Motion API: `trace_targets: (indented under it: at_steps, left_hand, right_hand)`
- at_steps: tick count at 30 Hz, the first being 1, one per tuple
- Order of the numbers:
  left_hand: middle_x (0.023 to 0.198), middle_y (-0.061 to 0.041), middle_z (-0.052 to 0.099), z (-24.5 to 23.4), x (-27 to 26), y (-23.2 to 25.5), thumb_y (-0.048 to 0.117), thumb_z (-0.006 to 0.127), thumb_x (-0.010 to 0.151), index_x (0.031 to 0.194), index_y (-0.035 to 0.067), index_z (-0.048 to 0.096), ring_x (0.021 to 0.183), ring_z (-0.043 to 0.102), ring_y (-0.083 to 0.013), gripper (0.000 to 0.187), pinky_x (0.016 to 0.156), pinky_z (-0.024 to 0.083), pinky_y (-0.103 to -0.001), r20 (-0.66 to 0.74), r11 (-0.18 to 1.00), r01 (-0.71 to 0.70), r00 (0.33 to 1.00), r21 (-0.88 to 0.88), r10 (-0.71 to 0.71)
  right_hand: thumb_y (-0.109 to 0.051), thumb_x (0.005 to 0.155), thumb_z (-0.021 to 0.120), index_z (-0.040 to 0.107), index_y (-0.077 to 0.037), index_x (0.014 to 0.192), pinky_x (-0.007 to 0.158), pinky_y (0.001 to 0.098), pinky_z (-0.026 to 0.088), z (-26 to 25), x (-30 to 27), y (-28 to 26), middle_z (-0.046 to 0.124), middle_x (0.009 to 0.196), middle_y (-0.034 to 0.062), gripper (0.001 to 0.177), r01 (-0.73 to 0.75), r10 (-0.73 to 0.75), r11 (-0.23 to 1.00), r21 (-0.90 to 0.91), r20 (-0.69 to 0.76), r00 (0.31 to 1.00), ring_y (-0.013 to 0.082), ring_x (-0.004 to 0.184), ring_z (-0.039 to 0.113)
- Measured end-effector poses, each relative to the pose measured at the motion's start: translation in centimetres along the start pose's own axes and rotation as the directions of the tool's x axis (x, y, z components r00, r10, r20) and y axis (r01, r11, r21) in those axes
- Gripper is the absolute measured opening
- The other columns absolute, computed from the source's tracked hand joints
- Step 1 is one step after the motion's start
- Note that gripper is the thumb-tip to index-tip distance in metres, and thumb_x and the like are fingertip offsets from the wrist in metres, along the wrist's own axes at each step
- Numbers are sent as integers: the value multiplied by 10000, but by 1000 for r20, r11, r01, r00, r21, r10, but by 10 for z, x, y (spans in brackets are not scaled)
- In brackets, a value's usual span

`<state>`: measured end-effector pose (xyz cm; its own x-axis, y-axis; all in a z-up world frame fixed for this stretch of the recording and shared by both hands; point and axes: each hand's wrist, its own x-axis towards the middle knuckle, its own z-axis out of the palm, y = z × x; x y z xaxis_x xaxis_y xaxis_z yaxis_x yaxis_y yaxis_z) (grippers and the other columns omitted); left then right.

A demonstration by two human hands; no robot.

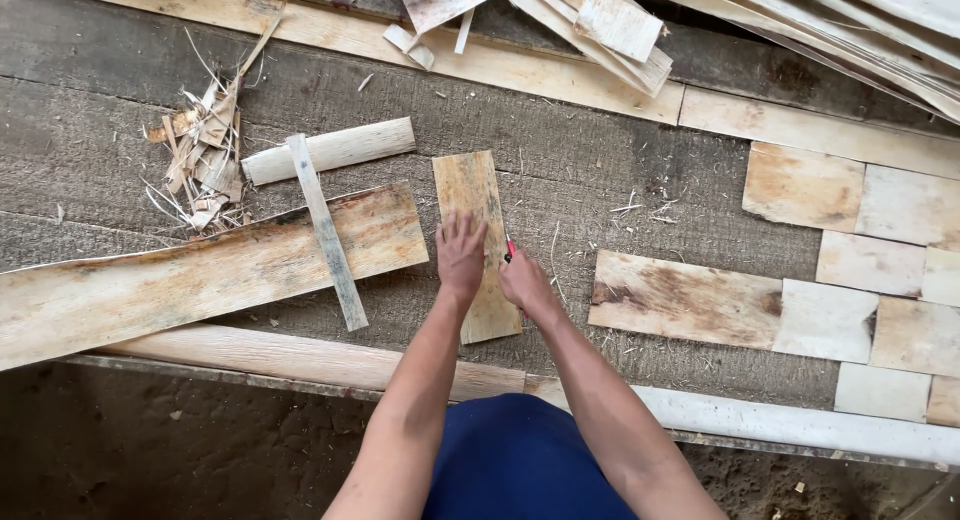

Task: The person uses a red utility knife to cut long, thin wooden planks into smaller rectangular pieces on a workbench. They repeatedly score and snap the wood, then trim the edges to create uniform pieces, which are placed in a growing stack on the right side of the bench.

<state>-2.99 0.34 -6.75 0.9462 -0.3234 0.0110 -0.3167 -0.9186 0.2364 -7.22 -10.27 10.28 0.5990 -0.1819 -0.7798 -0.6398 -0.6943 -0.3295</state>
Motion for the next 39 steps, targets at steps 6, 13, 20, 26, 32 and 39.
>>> trace_targets:
  at_steps: [6,13,20,26,32,39]
  left_hand:
    - [1698,-94,236,-55,-32,26,356,827,806,1576,210,404,1568,154,-374,891,1207,269,-613,284,998,9,959,-56,7]
    - [1733,-60,106,-57,-34,27,395,813,812,1617,222,312,1583,88,-355,964,1210,257,-633,355,996,55,935,-71,-26]
    - [1630,-102,248,-47,-45,32,403,843,791,1495,230,442,1533,209,-358,828,1172,269,-628,223,999,-7,975,47,-4]
    - [1610,-95,312,-51,-84,51,277,784,861,1429,213,515,1541,209,-343,632,1175,280,-599,223,999,0,975,-36,8]
    - [1736,-31,71,-62,-87,51,323,819,836,1602,252,330,1595,41,-284,912,1236,192,-629,418,995,69,908,-75,-31]
    - [1723,-67,138,-50,-94,53,278,813,838,1580,232,385,1585,115,-319,858,1200,257,-664,315,1000,23,949,-14,-18]
  right_hand:
    - [-392,970,429,618,19,1234,906,560,567,15,29,34,738,1085,275,523,11,-11,1000,-25,15,1000,425,1034,732]
    - [-336,993,437,555,67,1305,1008,574,521,7,-33,-2,664,1257,337,523,1,-1,1000,-3,8,1000,491,1225,629]
    - [-360,1001,406,477,71,1292,983,598,526,10,-61,15,660,1221,355,525,-26,27,999,-18,26,999,517,1187,640]
    - [-376,967,430,626,32,1211,801,524,592,39,9,66,737,1014,282,514,-4,4,1000,5,30,1000,399,798,759]
    - [-376,1001,404,505,50,1360,993,578,523,20,-53,25,659,1256,324,566,-28,29,999,-44,24,999,488,1217,636]
    - [-340,1006,395,551,80,1307,975,571,530,53,-59,55,678,1210,335,540,-15,15,1000,14,40,999,502,1192,643]
